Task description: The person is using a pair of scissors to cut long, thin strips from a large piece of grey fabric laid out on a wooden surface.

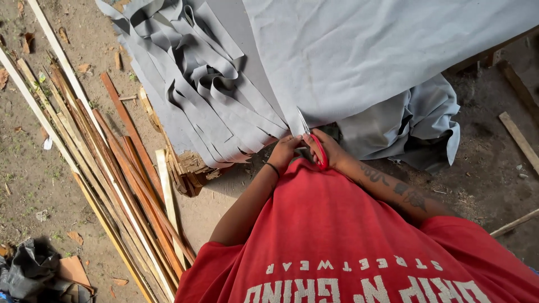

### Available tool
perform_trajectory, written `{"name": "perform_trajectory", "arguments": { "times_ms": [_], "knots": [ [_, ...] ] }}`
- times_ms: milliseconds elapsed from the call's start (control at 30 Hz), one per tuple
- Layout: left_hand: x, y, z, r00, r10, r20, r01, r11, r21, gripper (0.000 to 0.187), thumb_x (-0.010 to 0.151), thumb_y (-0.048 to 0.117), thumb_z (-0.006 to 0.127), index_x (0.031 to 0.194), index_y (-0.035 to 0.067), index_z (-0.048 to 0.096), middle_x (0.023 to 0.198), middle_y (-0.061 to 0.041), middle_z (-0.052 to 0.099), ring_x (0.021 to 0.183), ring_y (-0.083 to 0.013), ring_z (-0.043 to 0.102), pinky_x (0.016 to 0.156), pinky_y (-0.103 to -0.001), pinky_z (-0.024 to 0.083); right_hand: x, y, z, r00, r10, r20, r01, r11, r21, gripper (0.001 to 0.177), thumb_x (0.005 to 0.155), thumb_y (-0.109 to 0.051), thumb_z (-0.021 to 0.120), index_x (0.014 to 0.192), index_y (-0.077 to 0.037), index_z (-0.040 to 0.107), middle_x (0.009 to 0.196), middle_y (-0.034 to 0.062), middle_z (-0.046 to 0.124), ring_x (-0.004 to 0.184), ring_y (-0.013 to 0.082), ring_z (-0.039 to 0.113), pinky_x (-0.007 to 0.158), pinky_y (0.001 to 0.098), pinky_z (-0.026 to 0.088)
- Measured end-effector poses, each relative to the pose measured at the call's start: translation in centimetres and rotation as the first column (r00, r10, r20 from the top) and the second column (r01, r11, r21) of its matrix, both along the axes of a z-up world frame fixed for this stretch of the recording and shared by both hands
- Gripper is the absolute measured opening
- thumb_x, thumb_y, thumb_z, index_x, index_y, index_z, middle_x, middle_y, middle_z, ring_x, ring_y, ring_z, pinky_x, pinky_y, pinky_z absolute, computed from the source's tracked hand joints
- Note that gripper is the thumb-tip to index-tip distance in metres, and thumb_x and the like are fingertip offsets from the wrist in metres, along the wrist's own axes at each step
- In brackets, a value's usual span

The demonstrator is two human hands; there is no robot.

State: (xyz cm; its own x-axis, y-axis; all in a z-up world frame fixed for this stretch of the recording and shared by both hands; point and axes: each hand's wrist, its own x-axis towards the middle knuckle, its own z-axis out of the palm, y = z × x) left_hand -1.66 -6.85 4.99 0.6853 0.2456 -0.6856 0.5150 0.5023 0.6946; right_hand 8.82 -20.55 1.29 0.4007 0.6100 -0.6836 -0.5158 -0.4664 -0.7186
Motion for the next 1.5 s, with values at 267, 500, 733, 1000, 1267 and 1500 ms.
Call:
{"name": "perform_trajectory", "arguments": {
  "times_ms": [267,500,733,1000,1267,1500],
  "knots": [
    [-0.2,2.3,1.3,0.879,-0.356,-0.316,0.471,0.750,0.464,0.038,0.093,0.050,0.064,0.096,0.012,0.062,0.091,-0.011,0.068,0.087,-0.0283,0.069,0.078,-0.042,0.054,0.7,1.4,0.4,0.992,0.077,0.098,-0.080,0.996,0.026,0.052,0.103,-0.061,0.058,0.109,-0.010,0.057,0.081,0.0155,0.060,0.070,0.0238,0.064,0.056,0.0358,0.058],
    [2.7,-3.0,34.5,0.167,-0.678,0.716,0.082,0.733,0.675,0.014,0.103,0.012,0.069,0.113,0.013,0.059,0.093,-0.002,0.069,0.088,-0.0191,0.074,0.075,-0.033,0.066,1.5,4.2,10.2,0.988,-0.069,-0.140,0.062,0.997,-0.051,0.044,0.097,-0.053,0.059,0.087,-0.017,0.035,0.067,0.0014,0.043,0.052,0.0136,0.041,0.046,0.0284,0.032],
    [-1.0,-14.7,26.4,0.486,-0.654,0.580,0.165,0.720,0.674,0.017,0.099,0.021,0.069,0.112,0.013,0.061,0.093,-0.005,0.070,0.090,-0.0222,0.073,0.077,-0.036,0.063,2.2,4.2,-2.1,0.996,-0.085,-0.031,0.088,0.991,0.100,0.039,0.104,-0.056,0.062,0.118,-0.021,0.053,0.070,0.0092,0.057,0.049,0.0201,0.061,0.043,0.0317,0.055],
    [2.8,-21.2,15.4,0.896,-0.407,0.179,0.234,0.774,0.588,0.029,0.092,0.036,0.069,0.109,0.013,0.065,0.093,-0.008,0.072,0.094,-0.0279,0.073,0.081,-0.042,0.058,1.7,3.8,-0.8,0.992,-0.103,-0.079,0.108,0.992,0.062,0.039,0.101,-0.057,0.067,0.115,-0.023,0.054,0.072,0.0083,0.061,0.054,0.0196,0.065,0.050,0.0320,0.057],
    [0.6,2.6,4.9,0.979,-0.099,-0.177,0.156,0.927,0.341,0.041,0.088,0.042,0.066,0.115,0.010,0.066,0.099,-0.011,0.071,0.096,-0.0281,0.073,0.080,-0.041,0.057,1.9,2.0,-2.6,0.978,-0.089,-0.188,0.089,0.996,-0.009,0.055,0.099,-0.067,0.058,0.110,-0.014,0.060,0.071,0.0107,0.063,0.057,0.0215,0.066,0.055,0.0326,0.058],
    [1.2,2.4,3.3,0.940,0.230,-0.252,-0.232,0.973,0.021,0.080,0.095,0.057,0.065,0.151,0.004,0.044,0.134,-0.016,0.063,0.115,-0.0287,0.067,0.091,-0.042,0.057,1.0,1.5,-1.1,0.987,-0.099,-0.126,0.102,0.995,0.019,0.068,0.098,-0.057,0.071,0.146,-0.017,0.043,0.079,0.0130,0.065,0.059,0.0233,0.069,0.048,0.0358,0.059]
  ]
}}
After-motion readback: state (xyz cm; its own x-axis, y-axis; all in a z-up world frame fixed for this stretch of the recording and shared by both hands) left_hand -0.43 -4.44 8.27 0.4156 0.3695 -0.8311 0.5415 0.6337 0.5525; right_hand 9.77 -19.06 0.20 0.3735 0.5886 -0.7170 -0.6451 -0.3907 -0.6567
